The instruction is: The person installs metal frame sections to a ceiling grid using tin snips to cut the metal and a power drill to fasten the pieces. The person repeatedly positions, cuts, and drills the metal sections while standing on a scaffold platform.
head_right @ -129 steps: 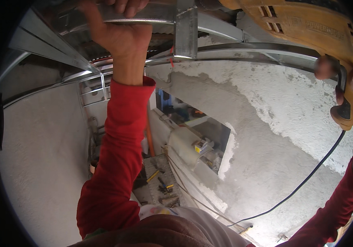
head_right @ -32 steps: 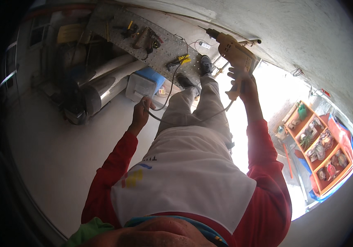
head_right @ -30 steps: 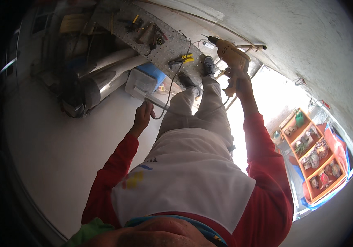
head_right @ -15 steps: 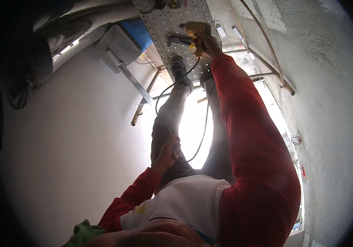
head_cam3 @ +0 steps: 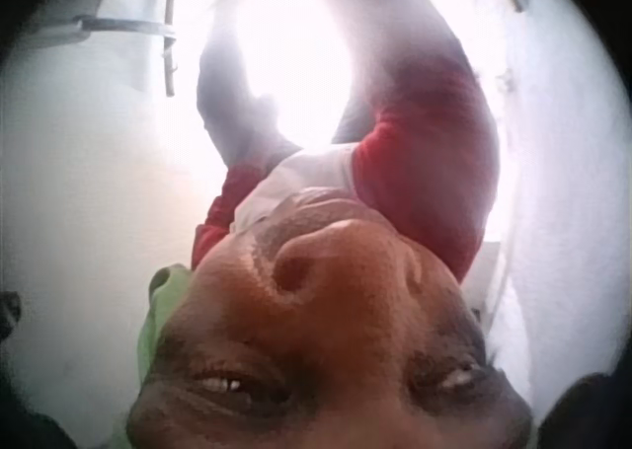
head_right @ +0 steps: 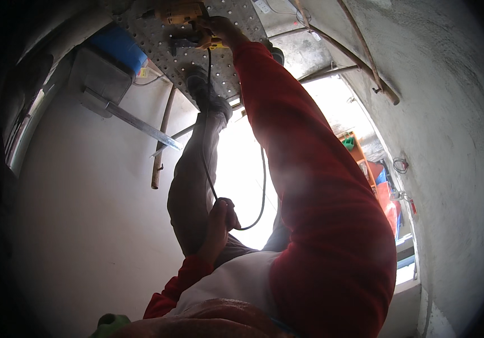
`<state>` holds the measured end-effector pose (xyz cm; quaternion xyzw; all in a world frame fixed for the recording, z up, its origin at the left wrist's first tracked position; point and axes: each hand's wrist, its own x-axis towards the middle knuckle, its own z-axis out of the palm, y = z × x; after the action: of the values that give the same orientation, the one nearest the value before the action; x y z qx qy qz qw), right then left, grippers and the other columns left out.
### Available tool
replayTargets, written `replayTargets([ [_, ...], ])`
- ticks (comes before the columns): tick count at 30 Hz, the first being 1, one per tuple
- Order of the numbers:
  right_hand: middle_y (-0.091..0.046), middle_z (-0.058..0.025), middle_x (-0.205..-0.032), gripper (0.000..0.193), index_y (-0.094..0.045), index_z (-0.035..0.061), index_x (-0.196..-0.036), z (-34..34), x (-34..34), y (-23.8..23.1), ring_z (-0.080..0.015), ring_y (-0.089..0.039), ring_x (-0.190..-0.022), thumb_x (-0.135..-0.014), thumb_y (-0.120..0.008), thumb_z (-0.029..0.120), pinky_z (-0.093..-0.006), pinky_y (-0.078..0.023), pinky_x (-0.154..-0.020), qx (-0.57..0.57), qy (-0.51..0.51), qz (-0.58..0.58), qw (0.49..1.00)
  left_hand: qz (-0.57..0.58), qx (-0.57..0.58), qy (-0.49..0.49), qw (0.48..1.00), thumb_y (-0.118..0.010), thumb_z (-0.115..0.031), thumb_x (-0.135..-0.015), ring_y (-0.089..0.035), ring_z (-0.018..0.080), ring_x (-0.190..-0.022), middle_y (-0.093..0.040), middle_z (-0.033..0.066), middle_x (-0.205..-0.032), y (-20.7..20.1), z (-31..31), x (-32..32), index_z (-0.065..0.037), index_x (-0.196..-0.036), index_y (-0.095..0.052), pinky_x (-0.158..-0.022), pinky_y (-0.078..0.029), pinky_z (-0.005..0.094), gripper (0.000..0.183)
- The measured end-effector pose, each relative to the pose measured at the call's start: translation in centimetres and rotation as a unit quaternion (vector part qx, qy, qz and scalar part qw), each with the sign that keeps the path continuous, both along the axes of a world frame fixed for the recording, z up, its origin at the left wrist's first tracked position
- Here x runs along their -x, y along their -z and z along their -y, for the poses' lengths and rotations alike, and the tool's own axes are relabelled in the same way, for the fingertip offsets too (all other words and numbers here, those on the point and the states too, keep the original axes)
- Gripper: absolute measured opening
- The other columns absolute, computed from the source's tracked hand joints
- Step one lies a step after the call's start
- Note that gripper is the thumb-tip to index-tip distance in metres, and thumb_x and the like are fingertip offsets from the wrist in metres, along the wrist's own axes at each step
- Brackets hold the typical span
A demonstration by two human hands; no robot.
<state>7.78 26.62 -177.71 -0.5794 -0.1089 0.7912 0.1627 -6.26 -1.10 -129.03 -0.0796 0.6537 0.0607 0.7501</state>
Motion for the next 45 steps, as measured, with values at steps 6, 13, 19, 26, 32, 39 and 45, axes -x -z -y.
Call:
replayTargets([
  [6,-0.071,-0.0107,-0.117,0.043,-0.071,0.0102,-0.124,7.6,-10.2,-8.1,-0.0225,-0.072,-0.100,-0.096,-0.070,0.042,-0.0404,-0.059,-0.085,-0.123,-0.182,0.140,0.966,0.036,0.037,-0.212,0.976,-0.042,-0.046,-0.111,-0.032,0.0050,-0.046,-0.038,-0.0050,-0.059,-1.0,-10.0,-1.2,-0.012,-0.103,-0.054,-0.043,-0.027,0.0212,0.037],
  [13,-0.072,-0.0056,-0.111,0.030,-0.074,0.0127,-0.109,16.1,-16.5,-26.6,-0.0272,-0.063,-0.116,-0.097,-0.064,0.039,-0.0411,-0.047,-0.100,-0.426,-0.307,0.158,0.836,0.055,-0.116,-0.301,0.945,-0.040,-0.043,-0.112,-0.029,0.0062,-0.049,-0.034,-0.0042,-0.065,-0.3,-21.6,0.9,-0.012,-0.107,-0.056,-0.047,-0.029,0.0210,0.036],
  [19,-0.053,-0.0019,-0.073,0.040,-0.056,0.0120,-0.078,15.1,-14.7,-45.7,-0.0250,-0.057,-0.079,-0.084,-0.077,0.045,-0.0415,-0.045,-0.075,-0.459,-0.178,0.260,0.830,-0.290,-0.262,0.189,0.901,-0.063,-0.040,-0.103,-0.058,0.0331,-0.119,-0.056,0.0213,-0.133,4.4,-27.2,5.8,0.004,-0.147,-0.039,-0.100,-0.048,0.0430,0.067],
  [26,-0.067,-0.0059,-0.102,0.023,-0.070,0.0089,-0.098,17.3,-2.6,-59.4,-0.0238,-0.063,-0.100,-0.088,-0.068,0.029,-0.0392,-0.050,-0.089,-0.448,-0.311,0.126,0.829,0.131,-0.218,0.590,0.766,-0.063,-0.033,-0.103,-0.064,0.0335,-0.112,-0.055,0.0250,-0.137,0.5,-24.0,-8.6,0.005,-0.157,-0.028,-0.092,-0.053,0.0428,0.075],
  [32,-0.066,-0.0111,-0.109,0.019,-0.068,0.0072,-0.102,20.6,-5.6,-60.8,-0.0311,-0.064,-0.107,-0.087,-0.075,0.017,-0.0408,-0.055,-0.082,-0.489,0.026,0.197,0.849,0.160,-0.159,0.420,0.879,-0.050,-0.016,-0.109,-0.052,0.0113,-0.061,-0.058,0.0003,-0.081,-4.0,-24.6,-10.0,-0.007,-0.157,-0.040,-0.052,-0.043,0.0275,0.050],
  [39,-0.055,-0.0255,-0.139,0.082,-0.038,0.0006,-0.152,16.2,-12.2,-44.9,-0.0341,-0.058,-0.129,-0.101,-0.054,0.062,-0.0492,-0.055,-0.098,0.128,0.585,-0.214,0.771,0.185,-0.282,0.628,0.701,-0.042,-0.011,-0.108,-0.055,0.0114,-0.069,-0.056,0.0027,-0.072,-14.8,-24.3,-3.4,-0.005,-0.156,-0.041,-0.071,-0.048,0.0303,0.048],
  [45,-0.047,-0.0302,-0.146,0.082,-0.026,0.0045,-0.159,13.5,-10.3,-35.9,-0.0401,-0.058,-0.127,-0.101,-0.061,0.050,-0.0505,-0.054,-0.099,0.022,0.308,0.011,0.951,0.180,-0.302,0.616,0.705,-0.042,-0.010,-0.109,-0.057,0.0155,-0.069,-0.059,0.0055,-0.074,-11.6,-25.1,-1.9,-0.008,-0.155,-0.043,-0.073,-0.049,0.0313,0.046],
])
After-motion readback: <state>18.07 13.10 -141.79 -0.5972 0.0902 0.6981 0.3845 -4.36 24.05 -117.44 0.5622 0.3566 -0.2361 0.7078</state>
